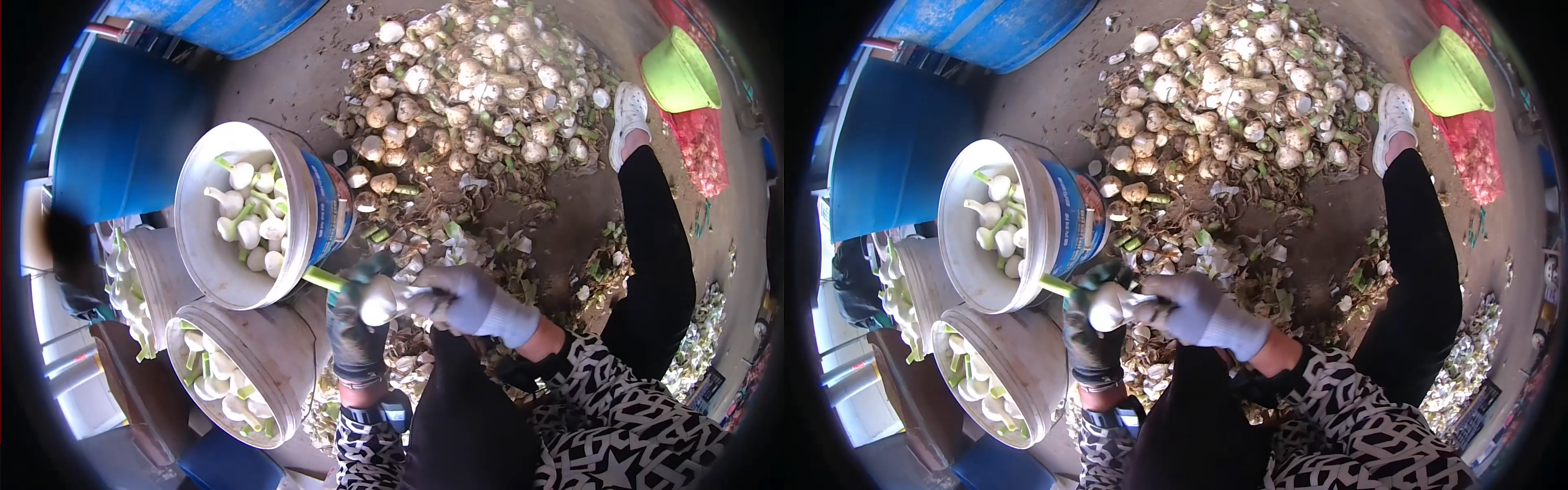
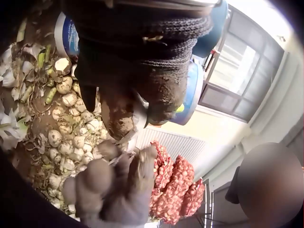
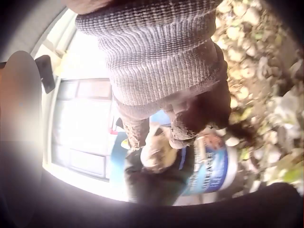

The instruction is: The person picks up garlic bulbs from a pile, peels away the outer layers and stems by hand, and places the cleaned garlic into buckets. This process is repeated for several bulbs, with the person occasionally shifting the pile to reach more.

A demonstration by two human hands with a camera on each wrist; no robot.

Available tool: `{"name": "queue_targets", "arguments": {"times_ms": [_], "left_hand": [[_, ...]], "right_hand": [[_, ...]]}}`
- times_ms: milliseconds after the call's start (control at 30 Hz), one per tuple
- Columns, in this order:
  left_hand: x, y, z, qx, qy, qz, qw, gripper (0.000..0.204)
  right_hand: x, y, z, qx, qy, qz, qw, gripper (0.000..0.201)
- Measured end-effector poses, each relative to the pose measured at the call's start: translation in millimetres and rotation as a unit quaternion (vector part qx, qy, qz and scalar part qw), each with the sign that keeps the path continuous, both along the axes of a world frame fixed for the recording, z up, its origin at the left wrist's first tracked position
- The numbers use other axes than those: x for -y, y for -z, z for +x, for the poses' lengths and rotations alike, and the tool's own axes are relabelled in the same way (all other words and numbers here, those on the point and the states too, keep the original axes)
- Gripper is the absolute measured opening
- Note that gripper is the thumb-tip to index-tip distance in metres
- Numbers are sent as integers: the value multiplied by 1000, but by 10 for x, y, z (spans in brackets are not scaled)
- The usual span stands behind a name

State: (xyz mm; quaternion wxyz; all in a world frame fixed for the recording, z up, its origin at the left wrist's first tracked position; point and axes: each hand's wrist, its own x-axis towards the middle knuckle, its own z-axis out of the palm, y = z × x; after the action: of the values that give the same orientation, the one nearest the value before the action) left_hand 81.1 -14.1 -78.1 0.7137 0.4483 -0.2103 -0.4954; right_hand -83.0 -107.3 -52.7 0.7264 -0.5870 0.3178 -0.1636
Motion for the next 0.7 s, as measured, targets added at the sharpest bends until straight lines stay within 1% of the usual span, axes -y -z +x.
{"name": "queue_targets", "arguments": {"times_ms": [33, 67, 100, 133, 167, 200, 233, 267, 333, 400, 433, 467, 500, 533, 567, 600, 633, 667, 700], "left_hand": [[11, -48, 15, -78, -14, -27, 997, 54], [32, -92, 23, -156, -29, -54, 986, 51], [18, -85, 45, -268, -62, -50, 960, 41], [23, -86, 46, -267, -67, -48, 960, 41], [36, -97, 27, -302, -71, -46, 949, 38], [41, -104, -1, -337, -72, -44, 938, 36], [39, -39, -22, -358, -75, -62, 929, 34], [96, -62, -72, -413, -72, -77, 905, 36], [133, 1, -99, -396, -111, 6, 912, 38], [124, 54, -119, -392, -102, 16, 914, 39], [121, 72, -133, -387, -96, 28, 916, 39], [126, 84, -155, -388, -95, 25, 916, 39], [126, 98, -178, -370, -95, 42, 923, 41], [115, 123, -201, -352, -96, 60, 929, 42], [88, 172, -220, -295, -88, 67, 949, 42], [56, 241, -230, -236, -79, 74, 966, 42], [21, 337, -196, -266, -81, 76, 958, 41], [8, 402, -126, -295, -84, 76, 949, 41], [-3, 450, -31, -247, -74, 109, 960, 43]], "right_hand": [[15, 48, -81, -7, -22, 106, 994, 18], [30, 124, -214, -17, -45, 212, 976, 18], [-15, 221, -382, 34, -67, 256, 964, 24], [-42, 187, -527, 102, -87, 286, 949, 30], [-77, 138, -657, 170, -105, 315, 928, 36], [-134, 147, -770, 283, -134, 355, 881, 45], [-227, 178, -881, 336, -144, 364, 857, 49], [-232, 54, -849, 454, -168, 410, 773, 41], [-193, -289, -865, 482, -68, 315, 815, 30], [35, -143, -1014, 336, -152, 299, 880, 27], [82, -32, -835, 191, -173, 184, 949, 31], [111, -70, -630, -82, -161, -155, 971, 38], [53, 15, -502, -170, -101, -249, 948, 51], [-9, 212, -360, -71, -55, -126, 988, 57], [-10, 224, -203, -103, -56, -106, 987, 59], [-1, 205, -26, -167, -74, -123, 975, 53], [-70, 406, 126, -134, -15, -128, 983, 47], [-56, 447, 254, -100, 43, -134, 985, 42], [-66, 445, 214, -33, 57, 33, 997, 33]]}}
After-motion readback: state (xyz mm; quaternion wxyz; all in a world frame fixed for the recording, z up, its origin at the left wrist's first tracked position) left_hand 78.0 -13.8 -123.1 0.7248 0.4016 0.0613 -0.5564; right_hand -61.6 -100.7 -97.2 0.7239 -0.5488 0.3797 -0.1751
